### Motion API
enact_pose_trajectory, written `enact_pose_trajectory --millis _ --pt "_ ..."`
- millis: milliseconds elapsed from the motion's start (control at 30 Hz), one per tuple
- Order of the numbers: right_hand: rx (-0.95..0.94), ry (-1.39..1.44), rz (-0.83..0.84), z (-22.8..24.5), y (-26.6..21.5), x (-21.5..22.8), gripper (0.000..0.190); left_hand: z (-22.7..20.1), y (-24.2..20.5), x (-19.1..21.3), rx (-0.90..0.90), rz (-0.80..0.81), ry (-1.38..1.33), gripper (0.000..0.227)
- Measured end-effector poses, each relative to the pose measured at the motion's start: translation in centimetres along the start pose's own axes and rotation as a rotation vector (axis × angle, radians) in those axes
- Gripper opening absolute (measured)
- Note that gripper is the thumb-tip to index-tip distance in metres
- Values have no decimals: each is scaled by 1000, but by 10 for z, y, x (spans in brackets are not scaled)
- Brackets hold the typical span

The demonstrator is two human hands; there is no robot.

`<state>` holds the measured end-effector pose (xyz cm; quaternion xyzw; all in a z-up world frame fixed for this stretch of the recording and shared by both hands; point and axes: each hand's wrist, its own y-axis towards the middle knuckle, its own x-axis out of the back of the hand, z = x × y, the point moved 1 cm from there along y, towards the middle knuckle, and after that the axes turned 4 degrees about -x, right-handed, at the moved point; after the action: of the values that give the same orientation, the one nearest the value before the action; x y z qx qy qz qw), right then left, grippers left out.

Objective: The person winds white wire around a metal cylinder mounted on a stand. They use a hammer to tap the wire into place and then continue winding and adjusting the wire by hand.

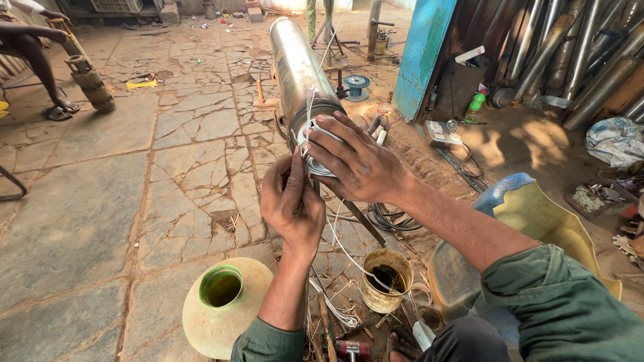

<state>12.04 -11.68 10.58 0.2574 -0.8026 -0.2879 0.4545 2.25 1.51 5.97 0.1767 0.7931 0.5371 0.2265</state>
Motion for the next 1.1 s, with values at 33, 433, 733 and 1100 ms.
enact_pose_trajectory --millis 33,433,733,1100 --pt "-9 34 -9 0 1 -1 70 1 0 1 20 15 -12 46" --pt "-93 103 38 9 12 7 77 4 7 7 177 67 -162 37" --pt "-116 135 14 10 11 4 72 4 7 5 186 -33 -231 24" --pt "-77 218 -51 8 14 2 75 7 0 0 14 -85 -75 26"
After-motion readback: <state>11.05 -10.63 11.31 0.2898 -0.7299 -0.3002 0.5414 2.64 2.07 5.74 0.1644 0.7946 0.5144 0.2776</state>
